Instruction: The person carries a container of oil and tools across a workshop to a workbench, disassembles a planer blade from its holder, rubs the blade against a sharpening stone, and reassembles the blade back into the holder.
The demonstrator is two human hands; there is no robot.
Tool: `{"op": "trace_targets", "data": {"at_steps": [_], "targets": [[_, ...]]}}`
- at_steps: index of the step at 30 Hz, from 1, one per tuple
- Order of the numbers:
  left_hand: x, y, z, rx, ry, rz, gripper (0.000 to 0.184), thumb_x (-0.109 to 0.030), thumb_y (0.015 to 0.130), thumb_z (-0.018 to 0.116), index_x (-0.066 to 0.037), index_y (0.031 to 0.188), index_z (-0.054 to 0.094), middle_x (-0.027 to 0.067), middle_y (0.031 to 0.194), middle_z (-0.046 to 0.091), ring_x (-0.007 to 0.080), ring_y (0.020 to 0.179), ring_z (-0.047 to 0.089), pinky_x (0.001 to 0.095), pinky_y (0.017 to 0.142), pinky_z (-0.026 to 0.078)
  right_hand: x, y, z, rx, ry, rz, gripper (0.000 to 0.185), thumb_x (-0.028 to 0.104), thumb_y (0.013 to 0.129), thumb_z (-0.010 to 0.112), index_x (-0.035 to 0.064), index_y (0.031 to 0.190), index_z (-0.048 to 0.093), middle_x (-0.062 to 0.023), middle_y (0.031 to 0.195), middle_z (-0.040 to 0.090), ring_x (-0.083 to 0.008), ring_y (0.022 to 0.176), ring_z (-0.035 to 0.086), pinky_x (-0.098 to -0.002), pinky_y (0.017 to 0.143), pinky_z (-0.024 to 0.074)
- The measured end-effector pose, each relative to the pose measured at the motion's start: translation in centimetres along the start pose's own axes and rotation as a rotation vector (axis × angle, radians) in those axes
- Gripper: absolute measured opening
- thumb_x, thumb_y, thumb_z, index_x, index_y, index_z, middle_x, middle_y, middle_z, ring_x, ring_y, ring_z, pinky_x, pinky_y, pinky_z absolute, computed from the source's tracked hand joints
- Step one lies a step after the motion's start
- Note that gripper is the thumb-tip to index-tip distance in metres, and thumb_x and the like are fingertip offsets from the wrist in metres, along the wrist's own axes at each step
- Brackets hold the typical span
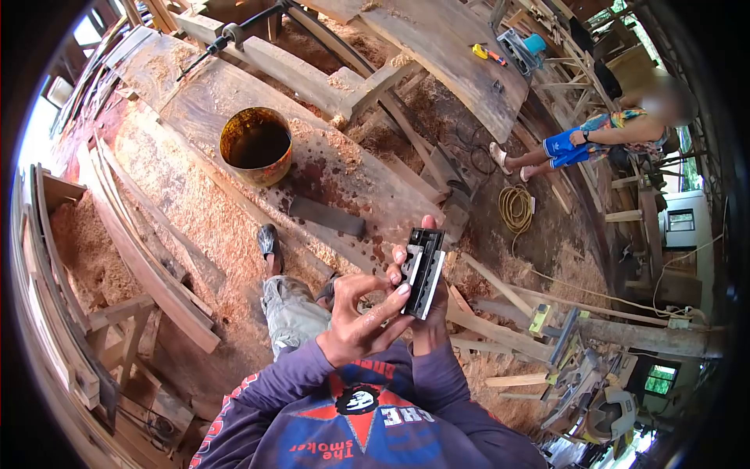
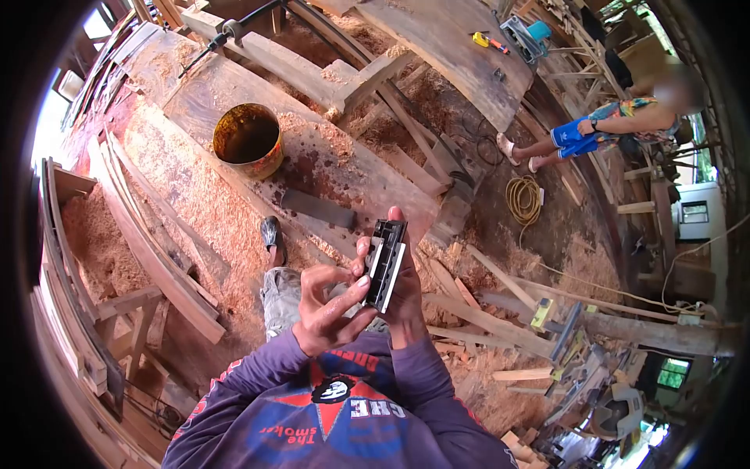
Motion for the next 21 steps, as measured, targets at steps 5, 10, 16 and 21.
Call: {"op": "trace_targets", "data": {"at_steps": [5,10,16,21], "targets": [[-0.4,-0.2,-0.4,-0.015,-0.007,0.017,0.060,-0.014,0.062,0.089,-0.011,0.119,0.071,0.0100,0.110,0.060,0.0258,0.096,0.058,0.0401,0.082,0.045,0.3,-0.4,0.1,0.019,-0.092,0.032,0.089,0.010,0.087,0.076,0.0340,0.158,0.028,-0.0188,0.123,0.054,-0.0315,0.101,0.066,-0.0413,0.083,0.0607],[-0.2,-0.3,-0.4,-0.027,0.011,0.066,0.064,-0.014,0.061,0.089,-0.012,0.122,0.069,0.0099,0.112,0.060,0.0255,0.096,0.058,0.0406,0.081,0.045,0.4,-0.5,0.2,0.092,-0.101,0.040,0.092,0.008,0.087,0.075,0.0328,0.159,0.024,-0.0222,0.130,0.052,-0.0344,0.108,0.065,-0.0439,0.087,0.0597],[-1.4,1.2,-0.8,0.136,0.085,0.008,0.068,-0.014,0.065,0.081,-0.011,0.130,0.063,0.0227,0.136,0.049,0.0380,0.122,0.050,0.0507,0.100,0.042,0.2,-1.3,1.1,0.012,-0.130,0.025,0.094,0.008,0.087,0.076,0.0289,0.160,0.021,-0.0206,0.130,0.057,-0.0353,0.104,0.067,-0.0434,0.085,0.0607],[-1.6,1.6,-0.8,0.175,0.092,0.058,0.067,-0.013,0.065,0.079,-0.015,0.131,0.064,0.0210,0.142,0.048,0.0388,0.122,0.049,0.0505,0.100,0.041,0.1,-1.8,1.2,0.001,-0.233,0.007,0.096,0.010,0.085,0.078,0.0265,0.161,0.021,-0.0178,0.130,0.060,-0.0339,0.096,0.069,-0.0420,0.080,0.0618]]}}
Point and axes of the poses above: each hand's wrist, its own y-axis towards the middle knuckle, its own z-axis out of the palm, x = y × z, the point moved 1 cm from there along y, towards the middle knuckle
